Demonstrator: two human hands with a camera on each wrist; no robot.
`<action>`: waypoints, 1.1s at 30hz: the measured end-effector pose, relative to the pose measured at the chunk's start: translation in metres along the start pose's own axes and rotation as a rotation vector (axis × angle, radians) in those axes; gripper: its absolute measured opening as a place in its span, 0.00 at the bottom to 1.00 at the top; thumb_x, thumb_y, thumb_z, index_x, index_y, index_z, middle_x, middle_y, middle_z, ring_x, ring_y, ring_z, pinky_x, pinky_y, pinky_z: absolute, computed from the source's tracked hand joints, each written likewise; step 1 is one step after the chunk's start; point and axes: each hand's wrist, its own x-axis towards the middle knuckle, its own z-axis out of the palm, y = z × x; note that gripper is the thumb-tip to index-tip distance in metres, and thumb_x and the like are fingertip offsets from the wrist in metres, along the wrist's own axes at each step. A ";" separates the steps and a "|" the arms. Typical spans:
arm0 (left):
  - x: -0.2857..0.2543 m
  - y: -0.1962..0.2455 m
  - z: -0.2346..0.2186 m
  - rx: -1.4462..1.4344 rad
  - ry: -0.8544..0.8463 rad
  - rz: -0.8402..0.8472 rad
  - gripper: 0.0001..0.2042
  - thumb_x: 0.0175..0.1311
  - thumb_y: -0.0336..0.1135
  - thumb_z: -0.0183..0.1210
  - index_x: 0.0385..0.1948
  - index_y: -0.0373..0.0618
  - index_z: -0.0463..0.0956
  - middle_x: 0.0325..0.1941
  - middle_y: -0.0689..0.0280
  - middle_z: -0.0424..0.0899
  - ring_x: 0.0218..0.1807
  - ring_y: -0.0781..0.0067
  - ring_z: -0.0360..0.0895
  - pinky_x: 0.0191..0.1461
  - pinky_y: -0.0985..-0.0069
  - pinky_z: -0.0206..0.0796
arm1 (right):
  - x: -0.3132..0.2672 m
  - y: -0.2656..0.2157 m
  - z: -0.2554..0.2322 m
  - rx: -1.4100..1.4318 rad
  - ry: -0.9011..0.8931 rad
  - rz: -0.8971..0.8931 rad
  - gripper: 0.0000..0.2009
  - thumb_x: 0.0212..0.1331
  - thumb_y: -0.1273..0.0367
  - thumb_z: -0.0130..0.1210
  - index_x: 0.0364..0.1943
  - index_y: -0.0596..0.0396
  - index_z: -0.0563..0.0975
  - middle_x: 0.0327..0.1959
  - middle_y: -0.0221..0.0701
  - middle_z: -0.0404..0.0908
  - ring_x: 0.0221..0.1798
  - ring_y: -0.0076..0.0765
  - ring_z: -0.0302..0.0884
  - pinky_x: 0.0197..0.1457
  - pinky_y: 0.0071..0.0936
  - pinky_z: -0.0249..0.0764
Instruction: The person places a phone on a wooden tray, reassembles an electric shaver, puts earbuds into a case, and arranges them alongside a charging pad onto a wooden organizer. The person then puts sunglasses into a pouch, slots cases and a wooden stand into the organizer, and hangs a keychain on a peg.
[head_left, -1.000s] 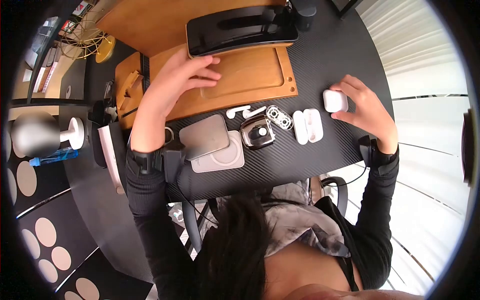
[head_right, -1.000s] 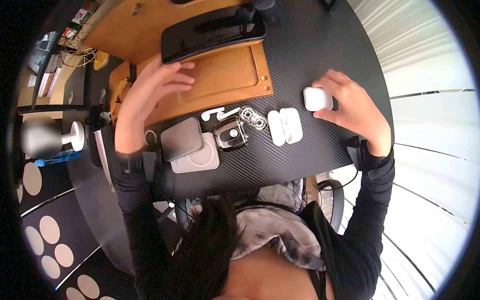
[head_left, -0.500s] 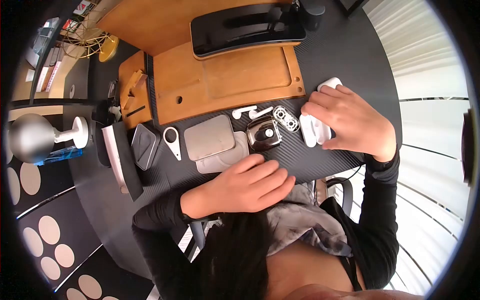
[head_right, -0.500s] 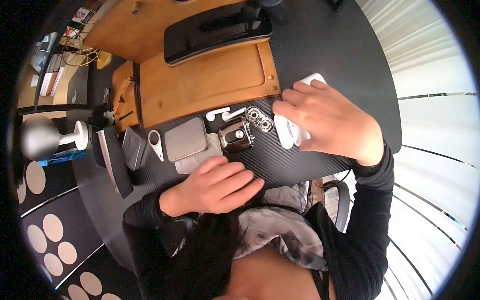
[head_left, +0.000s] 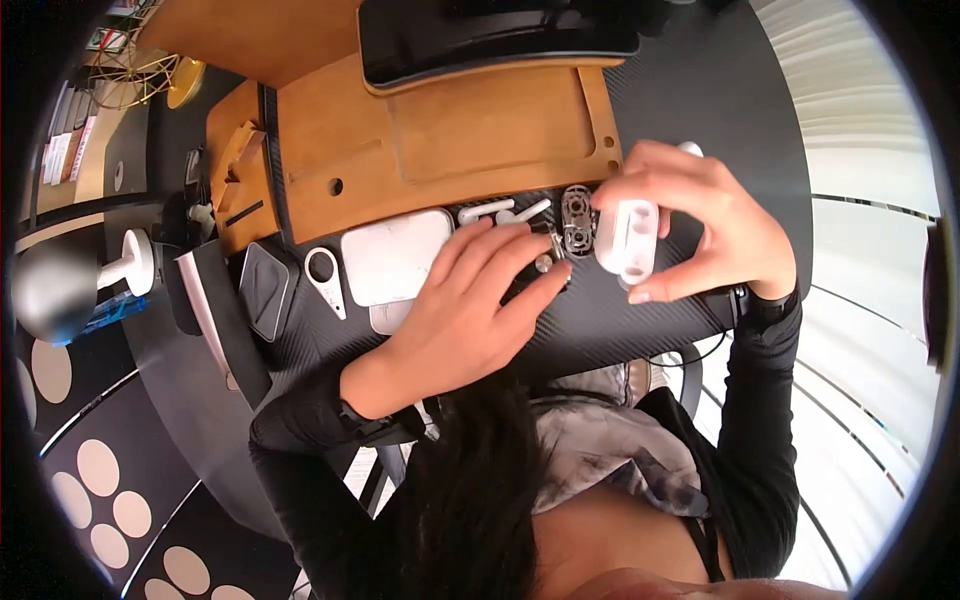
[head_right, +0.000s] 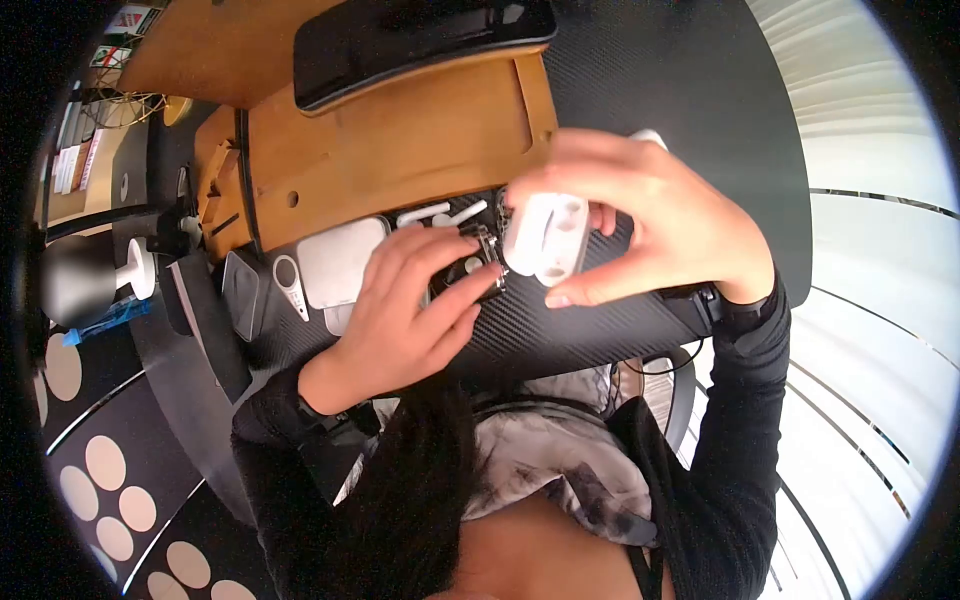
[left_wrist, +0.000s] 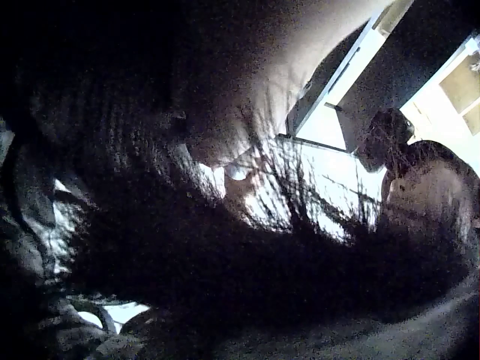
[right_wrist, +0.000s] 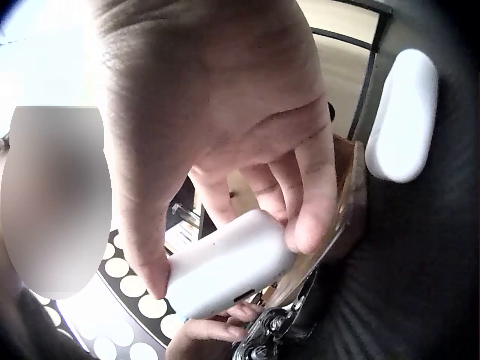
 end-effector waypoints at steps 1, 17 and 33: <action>0.001 -0.002 -0.001 -0.002 -0.007 -0.008 0.20 0.48 0.28 0.62 0.47 0.45 0.77 0.52 0.58 0.72 0.55 0.54 0.70 0.59 0.56 0.62 | 0.001 0.001 0.003 -0.002 0.063 -0.028 0.31 0.31 0.65 0.75 0.48 0.56 0.78 0.37 0.30 0.76 0.35 0.30 0.73 0.29 0.23 0.68; 0.004 -0.009 -0.009 0.081 -0.046 -0.096 0.29 0.47 0.41 0.67 0.55 0.46 0.73 0.57 0.60 0.73 0.57 0.57 0.70 0.64 0.55 0.57 | 0.004 -0.009 0.009 -0.557 0.100 0.061 0.20 0.30 0.69 0.67 0.33 0.54 0.73 0.35 0.33 0.71 0.39 0.43 0.71 0.37 0.33 0.67; 0.003 -0.016 -0.006 -0.123 0.121 -0.039 0.32 0.38 0.33 0.71 0.52 0.43 0.72 0.52 0.60 0.79 0.50 0.56 0.74 0.58 0.58 0.62 | 0.011 -0.001 0.035 -0.499 0.131 -0.162 0.20 0.34 0.76 0.62 0.39 0.58 0.77 0.40 0.30 0.74 0.42 0.38 0.72 0.42 0.31 0.69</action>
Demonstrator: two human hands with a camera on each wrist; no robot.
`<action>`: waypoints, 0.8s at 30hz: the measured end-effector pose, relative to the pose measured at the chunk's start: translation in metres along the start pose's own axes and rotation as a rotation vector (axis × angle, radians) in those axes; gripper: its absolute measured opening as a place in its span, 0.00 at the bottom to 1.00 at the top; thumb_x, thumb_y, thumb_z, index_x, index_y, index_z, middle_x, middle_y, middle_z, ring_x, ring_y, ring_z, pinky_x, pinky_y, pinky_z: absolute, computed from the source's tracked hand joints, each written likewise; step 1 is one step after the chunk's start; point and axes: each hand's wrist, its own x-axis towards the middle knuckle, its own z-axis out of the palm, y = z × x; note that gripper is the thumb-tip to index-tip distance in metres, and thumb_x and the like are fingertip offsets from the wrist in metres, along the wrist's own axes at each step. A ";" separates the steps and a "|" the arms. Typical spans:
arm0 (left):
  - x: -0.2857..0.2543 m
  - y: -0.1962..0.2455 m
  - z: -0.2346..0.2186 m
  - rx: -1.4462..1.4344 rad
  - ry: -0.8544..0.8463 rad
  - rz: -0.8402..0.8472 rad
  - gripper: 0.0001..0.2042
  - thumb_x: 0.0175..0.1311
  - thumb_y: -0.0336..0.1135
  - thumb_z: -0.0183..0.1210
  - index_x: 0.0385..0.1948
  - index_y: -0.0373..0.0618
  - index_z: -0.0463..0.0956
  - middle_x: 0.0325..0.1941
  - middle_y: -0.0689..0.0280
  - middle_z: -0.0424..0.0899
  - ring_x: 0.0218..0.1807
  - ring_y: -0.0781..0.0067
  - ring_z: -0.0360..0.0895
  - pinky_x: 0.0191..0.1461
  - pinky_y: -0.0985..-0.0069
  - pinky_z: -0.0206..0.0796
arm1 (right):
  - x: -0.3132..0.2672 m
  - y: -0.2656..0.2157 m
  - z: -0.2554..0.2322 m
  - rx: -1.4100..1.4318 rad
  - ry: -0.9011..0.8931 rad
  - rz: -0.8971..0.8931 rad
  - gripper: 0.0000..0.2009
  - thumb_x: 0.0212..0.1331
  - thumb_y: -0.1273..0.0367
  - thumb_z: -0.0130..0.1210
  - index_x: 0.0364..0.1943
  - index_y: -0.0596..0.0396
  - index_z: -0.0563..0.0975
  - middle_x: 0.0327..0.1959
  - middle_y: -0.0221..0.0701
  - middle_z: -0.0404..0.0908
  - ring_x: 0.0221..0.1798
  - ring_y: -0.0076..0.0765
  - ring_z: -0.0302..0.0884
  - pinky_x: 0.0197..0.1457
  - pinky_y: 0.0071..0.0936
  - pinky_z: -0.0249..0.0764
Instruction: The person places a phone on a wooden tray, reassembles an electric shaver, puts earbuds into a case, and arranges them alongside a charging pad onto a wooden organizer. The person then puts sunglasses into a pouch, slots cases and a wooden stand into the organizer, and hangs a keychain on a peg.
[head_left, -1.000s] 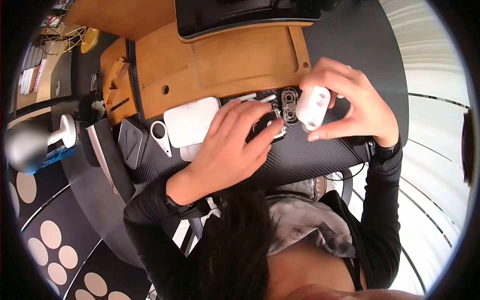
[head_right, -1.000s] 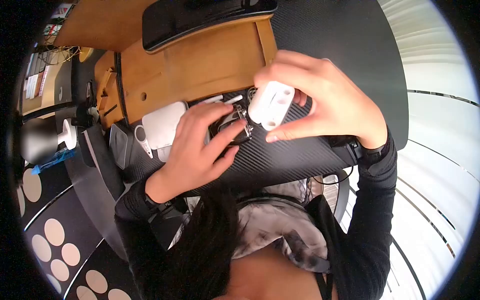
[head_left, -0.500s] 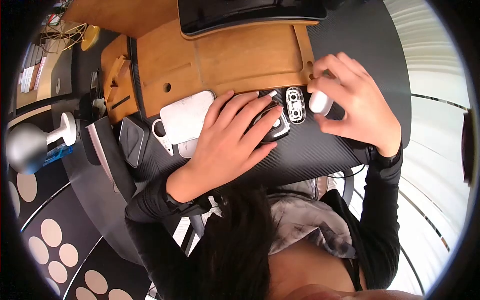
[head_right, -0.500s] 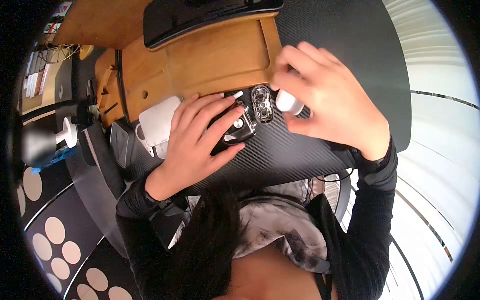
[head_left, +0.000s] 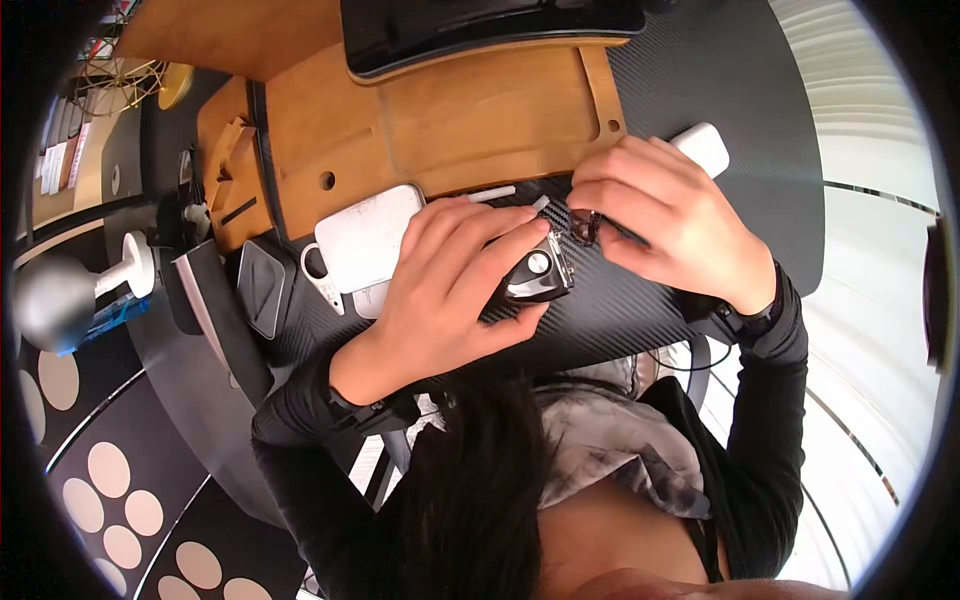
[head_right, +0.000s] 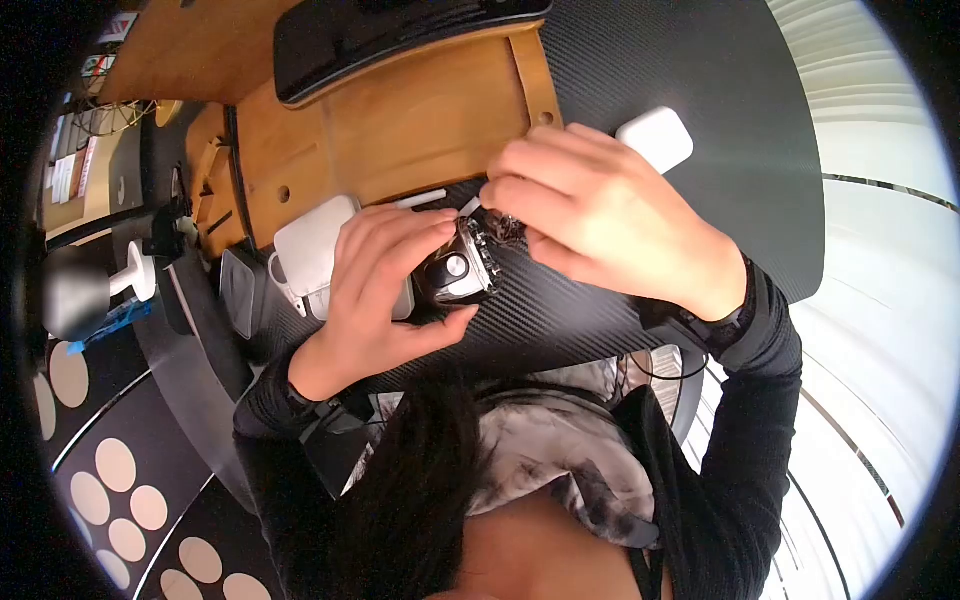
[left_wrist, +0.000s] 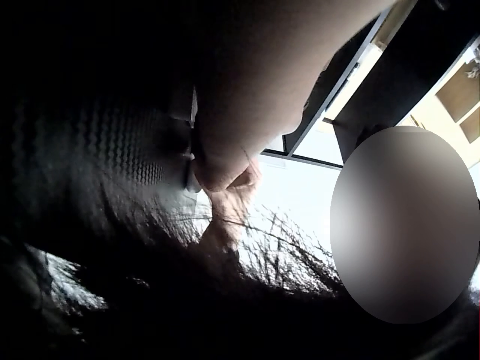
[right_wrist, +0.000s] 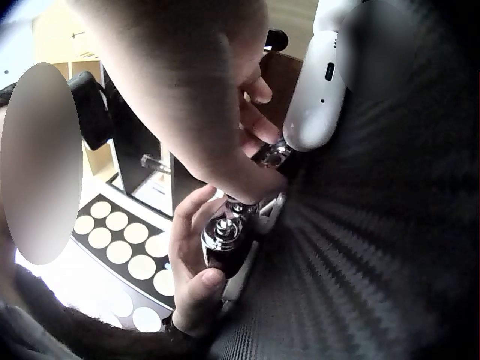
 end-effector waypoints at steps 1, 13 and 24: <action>0.000 -0.001 0.000 -0.012 0.009 0.000 0.32 0.38 0.33 0.71 0.52 0.43 0.71 0.52 0.59 0.79 0.50 0.55 0.75 0.57 0.59 0.63 | 0.001 0.000 0.001 0.101 0.090 0.035 0.19 0.35 0.78 0.61 0.38 0.58 0.76 0.38 0.31 0.74 0.39 0.38 0.73 0.39 0.30 0.70; -0.002 -0.004 0.003 -0.094 0.094 0.018 0.34 0.36 0.29 0.74 0.52 0.40 0.69 0.50 0.54 0.79 0.48 0.54 0.77 0.51 0.63 0.68 | -0.001 -0.015 0.023 0.700 0.260 0.310 0.12 0.44 0.78 0.65 0.33 0.58 0.75 0.35 0.31 0.75 0.34 0.24 0.75 0.32 0.22 0.75; -0.007 -0.003 0.002 -0.019 0.073 0.081 0.33 0.36 0.28 0.74 0.51 0.41 0.70 0.50 0.54 0.77 0.46 0.54 0.76 0.48 0.65 0.68 | -0.002 -0.018 0.025 0.849 0.175 0.393 0.16 0.49 0.73 0.68 0.41 0.60 0.75 0.29 0.30 0.77 0.29 0.22 0.77 0.32 0.18 0.79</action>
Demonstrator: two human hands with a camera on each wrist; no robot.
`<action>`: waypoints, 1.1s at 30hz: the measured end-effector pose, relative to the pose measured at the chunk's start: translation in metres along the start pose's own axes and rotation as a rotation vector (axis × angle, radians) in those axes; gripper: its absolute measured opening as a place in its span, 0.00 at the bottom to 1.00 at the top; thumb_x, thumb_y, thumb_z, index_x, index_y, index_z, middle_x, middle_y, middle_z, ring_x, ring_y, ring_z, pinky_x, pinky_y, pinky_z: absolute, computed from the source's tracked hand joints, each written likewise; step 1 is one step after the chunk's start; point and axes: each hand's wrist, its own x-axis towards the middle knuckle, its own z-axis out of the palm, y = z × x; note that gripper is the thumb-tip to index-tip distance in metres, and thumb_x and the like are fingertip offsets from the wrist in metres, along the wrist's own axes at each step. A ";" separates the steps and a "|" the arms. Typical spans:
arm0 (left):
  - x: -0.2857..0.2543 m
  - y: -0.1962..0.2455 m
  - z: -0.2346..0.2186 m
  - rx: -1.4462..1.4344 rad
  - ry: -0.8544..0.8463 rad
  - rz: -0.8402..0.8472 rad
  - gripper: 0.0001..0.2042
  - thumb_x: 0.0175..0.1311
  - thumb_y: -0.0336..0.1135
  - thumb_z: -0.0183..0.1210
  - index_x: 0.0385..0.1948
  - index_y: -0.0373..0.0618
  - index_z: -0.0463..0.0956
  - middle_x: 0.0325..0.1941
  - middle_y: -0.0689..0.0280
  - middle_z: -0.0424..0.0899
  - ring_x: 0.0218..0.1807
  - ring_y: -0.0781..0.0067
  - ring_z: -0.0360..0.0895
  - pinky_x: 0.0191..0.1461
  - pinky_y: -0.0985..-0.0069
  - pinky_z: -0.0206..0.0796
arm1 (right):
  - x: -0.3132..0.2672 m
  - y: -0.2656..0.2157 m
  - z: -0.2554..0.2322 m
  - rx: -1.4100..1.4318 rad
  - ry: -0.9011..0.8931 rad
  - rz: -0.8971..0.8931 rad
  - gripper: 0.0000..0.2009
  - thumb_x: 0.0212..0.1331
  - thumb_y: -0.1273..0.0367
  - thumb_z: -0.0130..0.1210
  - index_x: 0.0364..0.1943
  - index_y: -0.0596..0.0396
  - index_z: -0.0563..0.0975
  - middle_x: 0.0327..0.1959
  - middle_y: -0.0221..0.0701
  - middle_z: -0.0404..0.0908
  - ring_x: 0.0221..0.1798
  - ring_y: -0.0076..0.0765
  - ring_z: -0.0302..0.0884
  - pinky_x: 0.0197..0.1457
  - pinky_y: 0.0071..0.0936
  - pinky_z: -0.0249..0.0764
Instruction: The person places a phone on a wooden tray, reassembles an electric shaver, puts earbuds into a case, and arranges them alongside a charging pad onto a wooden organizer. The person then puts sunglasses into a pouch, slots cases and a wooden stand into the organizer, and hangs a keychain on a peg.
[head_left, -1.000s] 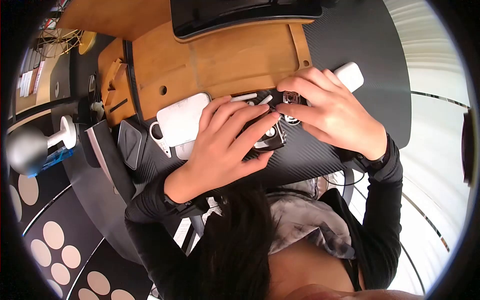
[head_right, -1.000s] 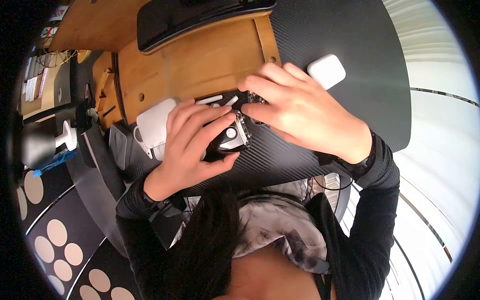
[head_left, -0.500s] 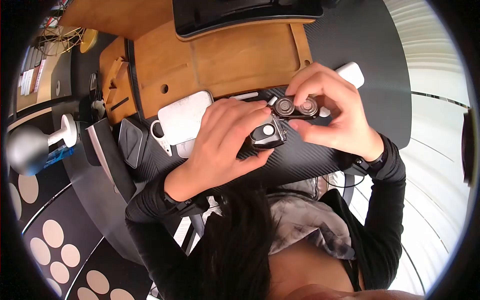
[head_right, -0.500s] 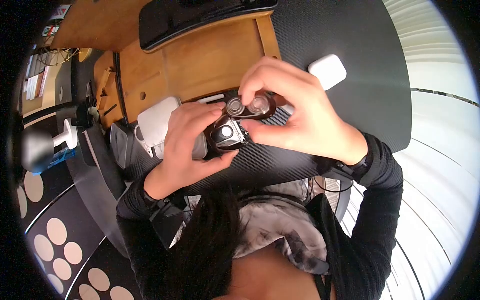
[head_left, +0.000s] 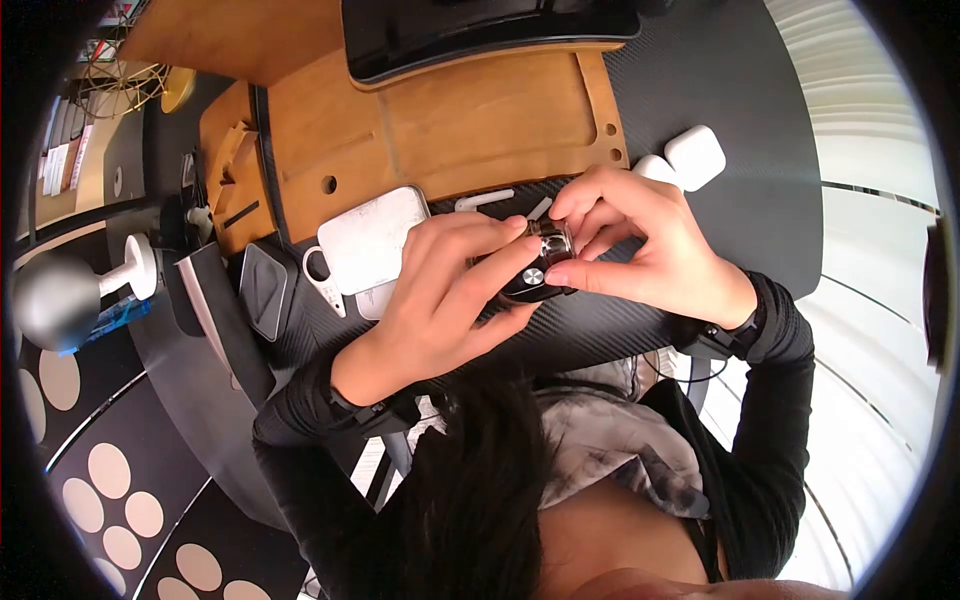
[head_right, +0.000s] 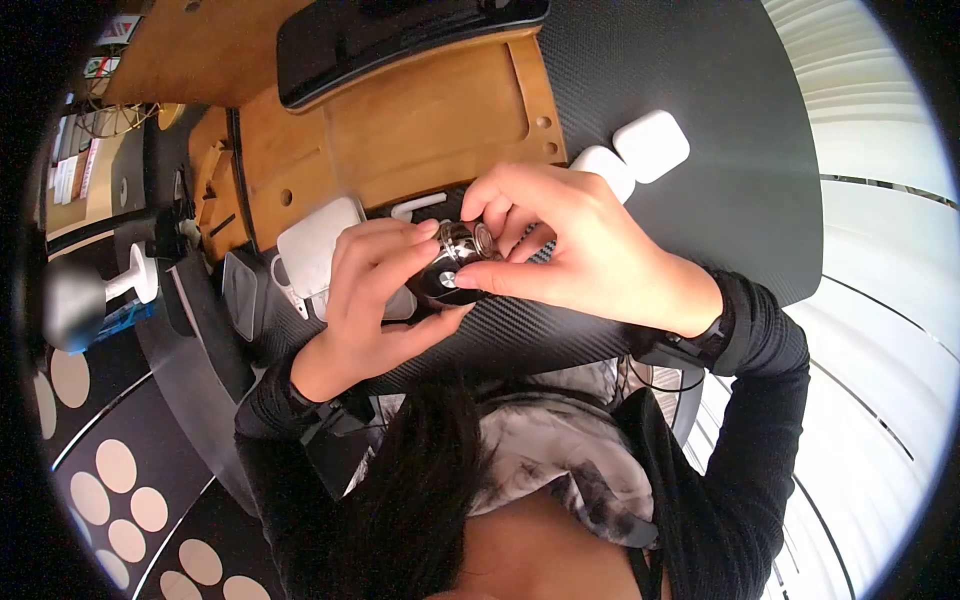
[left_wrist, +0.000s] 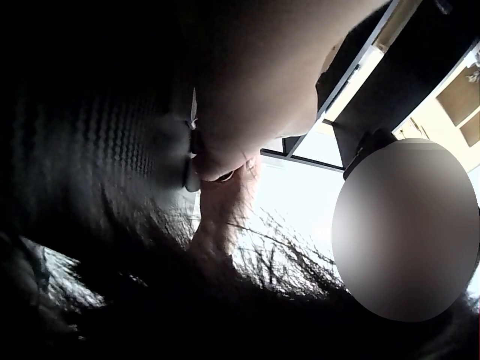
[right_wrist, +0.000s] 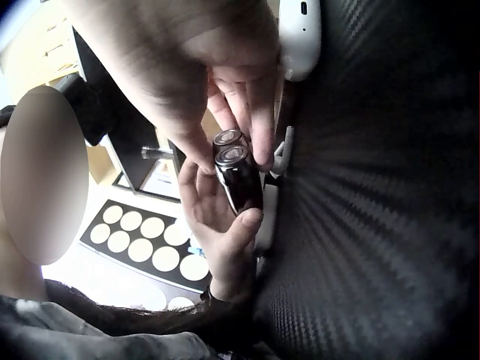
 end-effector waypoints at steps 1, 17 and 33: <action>-0.002 -0.001 0.002 -0.022 0.036 0.018 0.32 0.37 0.28 0.72 0.52 0.42 0.72 0.52 0.57 0.76 0.46 0.57 0.75 0.49 0.65 0.67 | 0.000 0.000 0.000 -0.001 -0.001 0.000 0.16 0.49 0.73 0.68 0.41 0.60 0.75 0.29 0.30 0.77 0.29 0.22 0.77 0.32 0.18 0.79; -0.003 -0.002 -0.002 0.034 0.007 0.091 0.23 0.41 0.27 0.68 0.46 0.46 0.78 0.53 0.62 0.78 0.48 0.62 0.76 0.47 0.69 0.65 | -0.004 0.000 -0.003 -0.094 -0.092 -0.096 0.22 0.54 0.70 0.64 0.52 0.67 0.75 0.35 0.45 0.83 0.34 0.38 0.86 0.37 0.24 0.81; -0.002 0.001 -0.001 -0.022 0.010 0.128 0.11 0.45 0.27 0.67 0.31 0.45 0.76 0.53 0.60 0.80 0.48 0.62 0.77 0.49 0.70 0.66 | 0.000 -0.008 -0.011 -0.101 -0.207 -0.079 0.20 0.53 0.72 0.64 0.51 0.66 0.76 0.34 0.43 0.85 0.34 0.37 0.86 0.38 0.23 0.81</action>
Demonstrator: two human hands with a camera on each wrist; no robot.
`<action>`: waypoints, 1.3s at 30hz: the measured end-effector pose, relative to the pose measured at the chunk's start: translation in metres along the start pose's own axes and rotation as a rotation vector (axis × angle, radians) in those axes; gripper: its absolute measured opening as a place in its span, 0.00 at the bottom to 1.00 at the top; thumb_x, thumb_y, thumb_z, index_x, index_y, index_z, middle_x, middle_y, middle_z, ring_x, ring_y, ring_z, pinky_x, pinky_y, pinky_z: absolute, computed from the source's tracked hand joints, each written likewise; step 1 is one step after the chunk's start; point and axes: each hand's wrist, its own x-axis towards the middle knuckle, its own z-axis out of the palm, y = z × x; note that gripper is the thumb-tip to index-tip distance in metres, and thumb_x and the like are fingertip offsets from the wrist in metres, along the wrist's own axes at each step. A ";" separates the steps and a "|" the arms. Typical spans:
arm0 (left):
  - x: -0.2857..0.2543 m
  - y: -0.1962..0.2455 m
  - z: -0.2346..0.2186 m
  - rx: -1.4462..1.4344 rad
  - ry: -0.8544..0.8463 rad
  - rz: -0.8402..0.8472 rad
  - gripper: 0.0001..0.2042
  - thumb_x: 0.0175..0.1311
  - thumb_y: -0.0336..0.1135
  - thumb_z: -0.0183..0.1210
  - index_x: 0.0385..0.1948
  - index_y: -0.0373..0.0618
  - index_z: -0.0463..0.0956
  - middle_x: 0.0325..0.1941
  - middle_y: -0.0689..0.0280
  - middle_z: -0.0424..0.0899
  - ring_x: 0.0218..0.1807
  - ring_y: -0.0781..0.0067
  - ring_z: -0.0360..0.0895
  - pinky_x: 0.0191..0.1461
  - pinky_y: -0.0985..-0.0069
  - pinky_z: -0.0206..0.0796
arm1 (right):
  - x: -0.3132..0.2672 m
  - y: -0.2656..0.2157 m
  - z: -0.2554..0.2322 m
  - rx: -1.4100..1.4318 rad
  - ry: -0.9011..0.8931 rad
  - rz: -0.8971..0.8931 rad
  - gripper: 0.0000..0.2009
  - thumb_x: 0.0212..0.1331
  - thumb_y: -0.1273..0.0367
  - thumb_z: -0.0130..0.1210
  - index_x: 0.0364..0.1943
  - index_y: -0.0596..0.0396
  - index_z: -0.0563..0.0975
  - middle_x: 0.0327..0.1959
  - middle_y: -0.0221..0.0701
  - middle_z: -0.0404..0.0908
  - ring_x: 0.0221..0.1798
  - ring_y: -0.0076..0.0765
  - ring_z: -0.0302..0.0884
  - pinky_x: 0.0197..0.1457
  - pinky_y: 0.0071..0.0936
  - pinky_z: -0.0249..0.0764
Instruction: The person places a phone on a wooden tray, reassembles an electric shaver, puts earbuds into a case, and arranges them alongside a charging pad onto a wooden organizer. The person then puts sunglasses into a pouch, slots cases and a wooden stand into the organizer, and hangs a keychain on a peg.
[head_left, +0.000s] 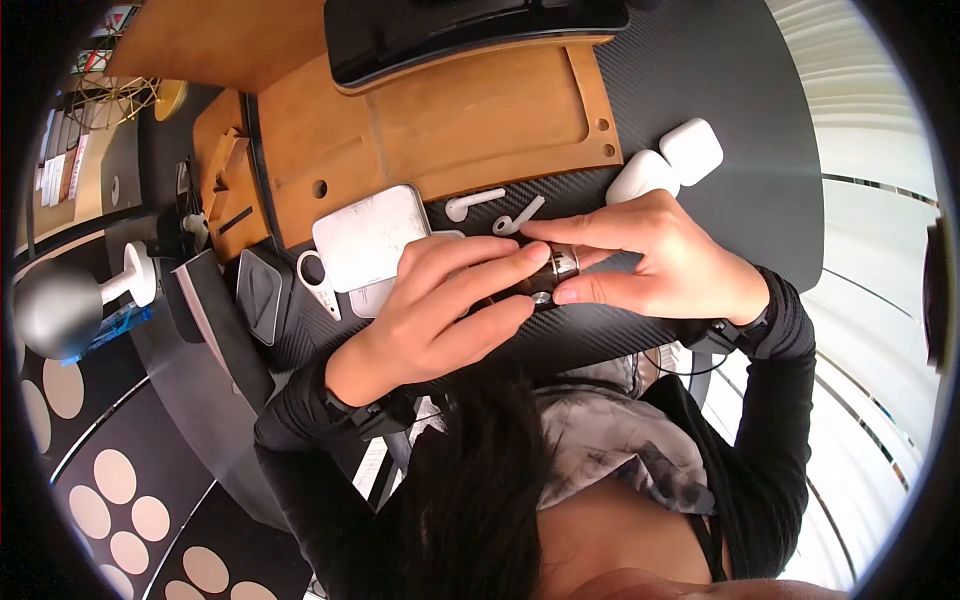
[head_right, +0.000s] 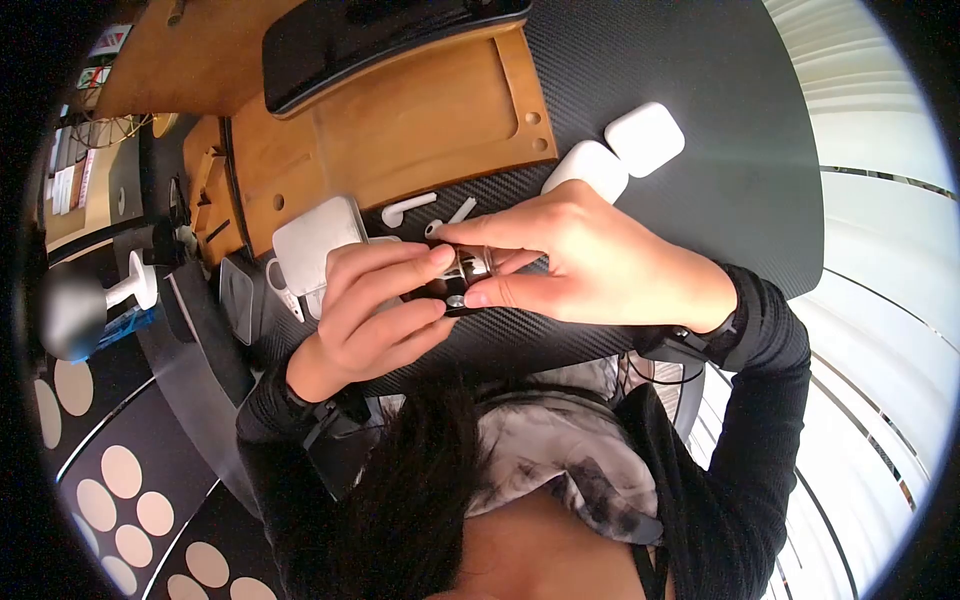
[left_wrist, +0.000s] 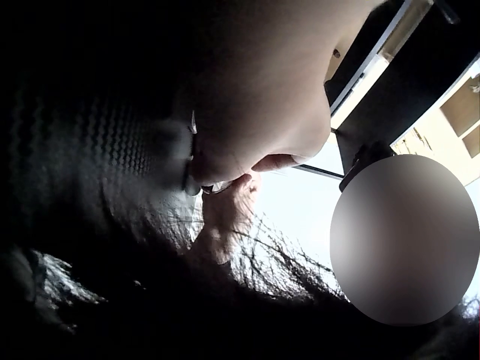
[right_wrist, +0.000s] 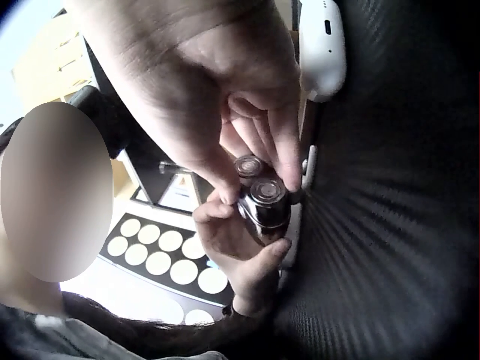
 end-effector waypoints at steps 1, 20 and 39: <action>0.001 0.000 0.000 -0.021 -0.013 0.001 0.11 0.45 0.28 0.67 0.32 0.46 0.76 0.52 0.60 0.81 0.48 0.62 0.77 0.49 0.70 0.66 | 0.000 -0.002 -0.001 -0.020 -0.025 0.017 0.20 0.53 0.72 0.65 0.51 0.66 0.76 0.33 0.42 0.84 0.34 0.37 0.86 0.39 0.23 0.81; 0.003 -0.004 -0.002 -0.019 0.044 0.018 0.14 0.45 0.25 0.63 0.37 0.47 0.76 0.43 0.62 0.77 0.38 0.61 0.78 0.42 0.65 0.67 | -0.014 0.002 -0.096 -0.748 0.607 0.147 0.19 0.48 0.79 0.59 0.48 0.56 0.80 0.44 0.33 0.82 0.39 0.25 0.79 0.45 0.23 0.77; 0.001 0.005 0.006 -0.124 -0.073 0.148 0.15 0.39 0.24 0.62 0.34 0.43 0.80 0.35 0.65 0.79 0.32 0.65 0.77 0.35 0.70 0.70 | -0.025 -0.002 -0.084 -0.830 -0.011 0.058 0.23 0.31 0.82 0.63 0.41 0.58 0.79 0.46 0.34 0.77 0.51 0.42 0.73 0.55 0.35 0.72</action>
